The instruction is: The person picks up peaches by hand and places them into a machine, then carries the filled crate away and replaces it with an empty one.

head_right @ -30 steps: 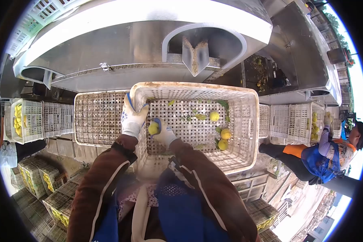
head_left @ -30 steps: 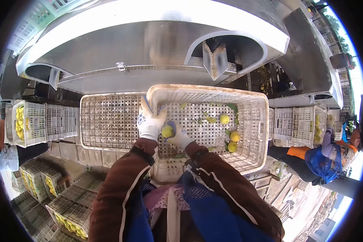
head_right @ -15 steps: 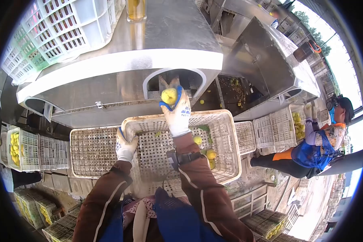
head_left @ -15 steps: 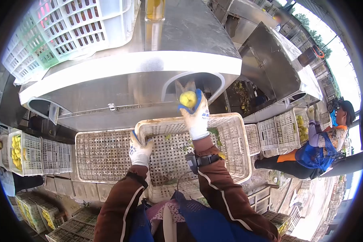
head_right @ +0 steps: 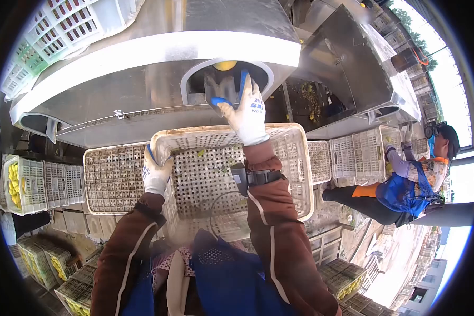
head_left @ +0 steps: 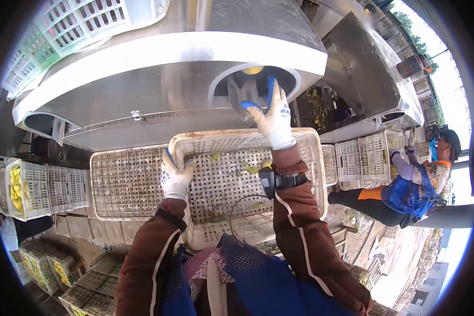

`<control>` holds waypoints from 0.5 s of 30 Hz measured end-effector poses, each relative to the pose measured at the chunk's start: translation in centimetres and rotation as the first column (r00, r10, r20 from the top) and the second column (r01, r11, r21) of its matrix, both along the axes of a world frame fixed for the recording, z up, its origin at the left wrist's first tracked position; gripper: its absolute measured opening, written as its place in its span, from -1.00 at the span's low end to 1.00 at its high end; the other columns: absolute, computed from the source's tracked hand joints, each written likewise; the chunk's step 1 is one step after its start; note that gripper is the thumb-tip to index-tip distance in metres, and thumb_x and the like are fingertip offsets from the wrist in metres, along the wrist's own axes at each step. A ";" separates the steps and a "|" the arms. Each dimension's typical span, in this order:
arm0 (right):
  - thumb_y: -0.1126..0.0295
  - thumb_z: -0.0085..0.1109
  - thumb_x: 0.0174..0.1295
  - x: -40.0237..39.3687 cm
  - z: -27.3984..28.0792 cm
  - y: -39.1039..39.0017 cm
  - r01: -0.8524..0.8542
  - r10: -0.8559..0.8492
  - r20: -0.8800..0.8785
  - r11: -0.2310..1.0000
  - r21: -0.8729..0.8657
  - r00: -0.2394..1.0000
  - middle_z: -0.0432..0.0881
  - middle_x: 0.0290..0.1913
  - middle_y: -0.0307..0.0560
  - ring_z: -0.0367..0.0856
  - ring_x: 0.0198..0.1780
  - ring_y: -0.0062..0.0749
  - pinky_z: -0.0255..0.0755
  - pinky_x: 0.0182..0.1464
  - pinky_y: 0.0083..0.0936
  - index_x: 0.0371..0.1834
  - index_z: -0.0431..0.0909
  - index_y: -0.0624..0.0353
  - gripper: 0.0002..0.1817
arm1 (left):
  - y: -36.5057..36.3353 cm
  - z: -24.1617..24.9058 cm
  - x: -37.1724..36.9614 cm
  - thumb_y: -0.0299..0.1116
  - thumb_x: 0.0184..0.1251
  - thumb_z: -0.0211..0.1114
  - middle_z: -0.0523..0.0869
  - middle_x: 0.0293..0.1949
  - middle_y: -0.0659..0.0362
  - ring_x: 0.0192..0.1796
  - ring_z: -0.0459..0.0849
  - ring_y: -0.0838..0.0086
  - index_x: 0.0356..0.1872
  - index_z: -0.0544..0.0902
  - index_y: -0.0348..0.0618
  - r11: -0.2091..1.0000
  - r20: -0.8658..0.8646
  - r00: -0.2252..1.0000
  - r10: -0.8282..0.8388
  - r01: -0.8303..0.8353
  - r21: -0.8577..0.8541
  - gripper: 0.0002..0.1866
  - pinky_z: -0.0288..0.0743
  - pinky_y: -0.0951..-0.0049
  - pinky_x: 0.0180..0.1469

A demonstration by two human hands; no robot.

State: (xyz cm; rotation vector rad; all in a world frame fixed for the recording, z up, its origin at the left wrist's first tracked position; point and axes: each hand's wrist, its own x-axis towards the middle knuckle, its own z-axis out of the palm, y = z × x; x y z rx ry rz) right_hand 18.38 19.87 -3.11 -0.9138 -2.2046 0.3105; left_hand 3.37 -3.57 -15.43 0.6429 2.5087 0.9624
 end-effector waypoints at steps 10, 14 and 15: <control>0.13 0.29 0.03 14.9 -27.5 -1.4 0.646 -0.038 0.852 0.670 -0.366 0.522 0.60 0.02 0.18 0.62 0.02 0.00 0.49 0.06 -0.18 0.20 0.38 0.15 -0.35 | 0.1 0.0 -0.7 -0.14 -0.04 0.43 0.38 0.25 -0.23 0.27 0.42 -0.01 0.40 0.07 -0.35 0.992 0.058 0.995 -0.076 0.069 0.109 0.01 0.35 0.21 0.25; 0.14 0.38 -0.06 14.5 -29.4 -1.2 0.694 -0.038 0.770 0.464 -0.551 0.637 0.58 0.06 0.18 0.57 0.07 0.08 0.47 0.11 -0.18 0.28 0.31 0.09 -0.22 | -0.1 -0.3 -0.5 -0.13 -0.04 0.44 0.38 0.24 -0.24 0.26 0.43 -0.01 0.42 0.06 -0.31 0.998 0.000 0.999 -0.039 0.039 0.058 0.03 0.36 0.21 0.24; 0.18 0.39 -0.05 14.1 -27.1 -1.9 0.571 -0.010 0.670 0.533 -0.624 0.742 0.57 0.08 0.16 0.56 0.09 0.05 0.47 0.12 -0.20 0.29 0.30 0.09 -0.23 | -0.1 -0.7 -0.5 -0.12 -0.03 0.44 0.39 0.23 -0.24 0.25 0.44 -0.02 0.42 0.05 -0.31 0.998 -0.019 0.999 -0.040 0.041 0.049 0.03 0.36 0.20 0.24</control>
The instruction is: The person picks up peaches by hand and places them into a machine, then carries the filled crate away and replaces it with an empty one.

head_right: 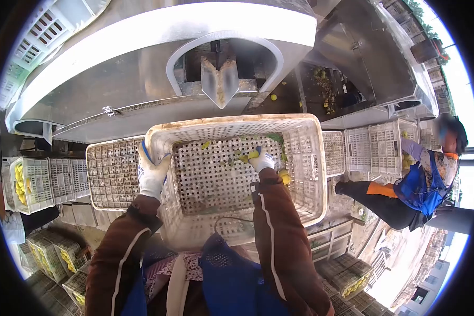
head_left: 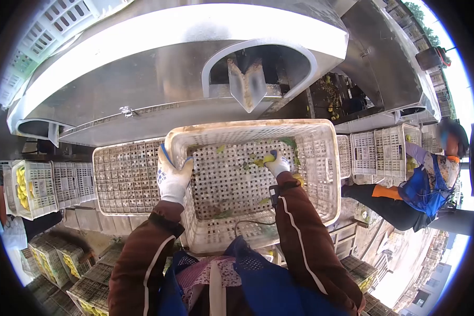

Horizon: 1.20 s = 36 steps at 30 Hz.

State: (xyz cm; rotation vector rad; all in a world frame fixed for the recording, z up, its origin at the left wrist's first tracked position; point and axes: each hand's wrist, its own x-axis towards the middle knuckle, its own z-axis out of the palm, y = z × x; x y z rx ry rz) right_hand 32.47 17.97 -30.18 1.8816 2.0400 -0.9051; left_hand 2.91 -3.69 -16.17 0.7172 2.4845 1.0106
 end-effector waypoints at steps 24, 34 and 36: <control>-0.06 0.42 -0.12 -15.8 26.0 2.2 0.088 0.487 -0.343 0.472 0.877 0.803 0.34 0.27 0.22 0.29 0.27 0.16 0.15 0.26 0.05 0.38 0.23 0.07 -0.03 | 0.1 0.2 0.1 -0.10 -0.07 0.42 0.39 0.22 -0.27 0.25 0.42 -0.08 0.42 0.05 -0.30 1.000 -0.017 1.000 0.013 -0.013 -0.018 0.04 0.36 0.18 0.24; 0.23 0.16 0.16 10.0 3.5 0.7 -0.434 0.510 0.441 0.860 -0.268 0.738 0.62 0.10 0.03 0.61 0.10 -0.07 0.50 0.09 -0.19 0.13 0.56 0.04 -0.57 | 0.6 1.0 0.3 -0.38 0.02 0.40 0.49 0.14 -0.14 0.19 0.48 0.14 0.35 0.16 -0.29 0.997 0.051 0.999 0.015 -0.019 0.075 -0.15 0.33 0.29 0.25; 0.27 0.12 0.20 9.0 0.7 -1.4 -0.465 0.507 0.553 0.855 -0.229 0.661 0.62 0.10 0.01 0.62 0.10 -0.09 0.51 0.06 -0.16 0.12 0.58 0.02 -0.60 | 0.3 -0.5 0.2 -0.37 0.01 0.40 0.52 0.11 -0.13 0.16 0.51 0.14 0.34 0.18 -0.28 0.994 0.003 1.000 0.016 -0.016 0.107 -0.16 0.36 0.29 0.23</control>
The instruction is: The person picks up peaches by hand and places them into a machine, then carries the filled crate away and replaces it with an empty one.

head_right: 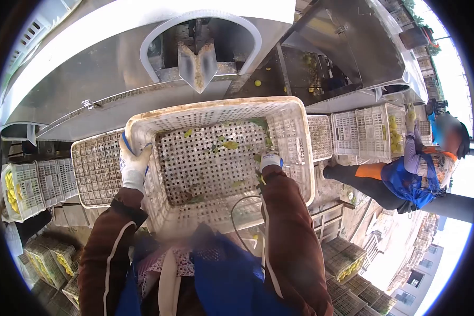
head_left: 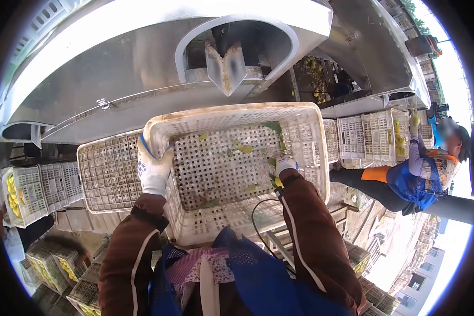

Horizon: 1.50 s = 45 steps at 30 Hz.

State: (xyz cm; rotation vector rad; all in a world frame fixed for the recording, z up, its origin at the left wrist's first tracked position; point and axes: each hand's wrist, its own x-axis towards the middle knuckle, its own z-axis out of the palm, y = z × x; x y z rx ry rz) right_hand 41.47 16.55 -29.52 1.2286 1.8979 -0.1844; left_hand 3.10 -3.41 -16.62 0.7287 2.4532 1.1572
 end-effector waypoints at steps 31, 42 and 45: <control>0.18 0.38 0.00 -28.1 25.3 3.0 0.474 0.208 -0.898 0.791 0.388 0.388 0.52 0.06 0.27 0.62 -0.05 0.04 0.53 -0.03 -0.22 0.36 0.20 0.27 -0.14 | 0.4 3.1 0.0 -0.08 -0.05 0.40 0.39 0.22 -0.25 0.20 0.46 -0.07 0.44 0.02 -0.25 0.978 0.004 1.000 -0.002 0.003 -0.209 0.05 0.39 0.15 0.20; 0.09 0.28 0.02 -3.1 10.2 3.2 -0.133 0.055 -0.408 0.977 -0.166 0.912 0.64 -0.03 0.16 0.61 0.01 0.07 0.47 0.04 -0.17 0.18 0.46 0.08 -0.38 | 0.2 1.6 0.0 -0.20 -0.05 0.43 0.45 0.17 -0.27 0.21 0.48 -0.02 0.39 0.11 -0.34 0.999 0.029 1.000 -0.005 0.007 -0.050 -0.02 0.37 0.21 0.22; 0.17 0.18 0.11 0.0 5.5 -1.1 -0.177 0.183 -0.021 0.906 -0.383 0.983 0.61 0.07 0.14 0.60 0.06 0.04 0.49 0.03 -0.20 0.20 0.48 0.11 -0.44 | 0.1 0.7 -0.1 -0.20 -0.04 0.43 0.47 0.16 -0.24 0.20 0.49 -0.01 0.38 0.11 -0.35 1.000 0.039 0.999 -0.026 0.026 -0.002 -0.03 0.39 0.21 0.20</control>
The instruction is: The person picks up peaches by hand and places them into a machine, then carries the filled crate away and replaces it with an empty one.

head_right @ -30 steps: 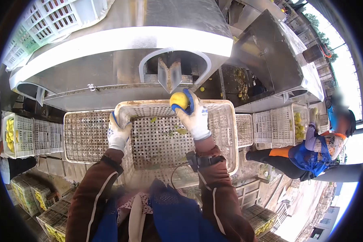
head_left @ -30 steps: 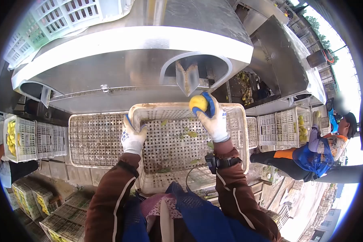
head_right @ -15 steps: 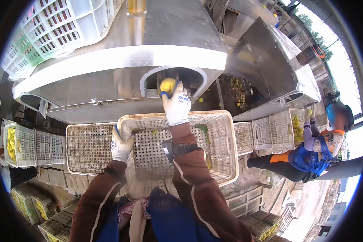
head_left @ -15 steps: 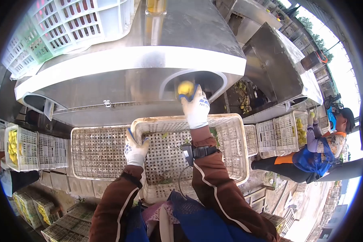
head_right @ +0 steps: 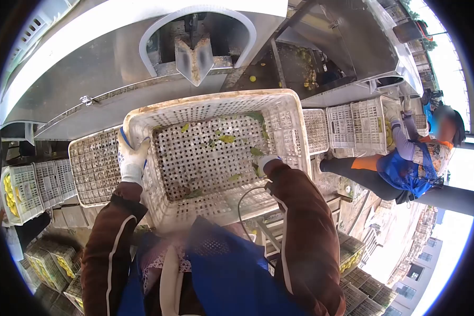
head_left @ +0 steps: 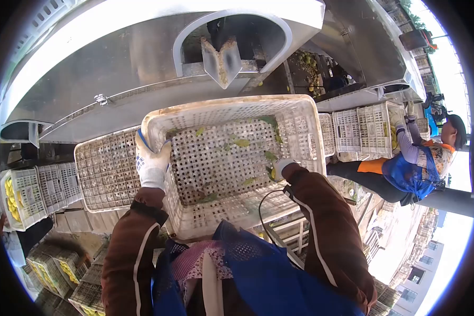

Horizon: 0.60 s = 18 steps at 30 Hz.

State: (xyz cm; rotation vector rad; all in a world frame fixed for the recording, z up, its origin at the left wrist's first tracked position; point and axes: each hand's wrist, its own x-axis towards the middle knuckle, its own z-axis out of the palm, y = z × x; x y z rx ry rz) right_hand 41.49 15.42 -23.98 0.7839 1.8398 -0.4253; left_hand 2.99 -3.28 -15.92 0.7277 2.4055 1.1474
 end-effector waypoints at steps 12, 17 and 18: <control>0.05 0.38 -0.09 -11.0 8.3 -1.2 0.379 0.025 -0.879 0.896 0.231 0.477 0.31 0.28 0.24 0.37 0.26 0.11 0.36 0.21 -0.16 0.33 0.16 0.16 -0.09 | 0.0 0.6 0.1 -0.06 -0.06 0.41 0.40 0.22 -0.25 0.21 0.48 -0.06 0.43 0.04 -0.25 0.979 -0.085 0.996 0.024 -0.041 -0.200 0.05 0.43 0.16 0.18; 0.18 0.51 -0.21 -21.0 19.6 2.1 0.614 0.345 -0.936 0.725 0.314 0.071 0.40 0.12 0.26 0.47 0.08 0.11 0.43 0.09 -0.15 0.28 0.20 0.23 -0.05 | -0.1 1.2 0.3 -0.06 -0.07 0.41 0.39 0.23 -0.26 0.21 0.47 -0.08 0.42 0.06 -0.24 0.976 -0.078 0.996 0.031 -0.047 -0.211 0.04 0.42 0.14 0.18; 0.17 0.52 -0.21 -22.5 20.5 2.8 0.646 0.240 -0.963 0.717 0.261 0.122 0.41 0.11 0.26 0.48 0.08 0.12 0.43 0.08 -0.16 0.27 0.24 0.24 -0.07 | -0.1 1.4 0.3 -0.06 -0.07 0.42 0.39 0.23 -0.26 0.21 0.47 -0.08 0.43 0.05 -0.23 0.979 -0.049 0.998 0.026 -0.035 -0.199 0.05 0.42 0.14 0.19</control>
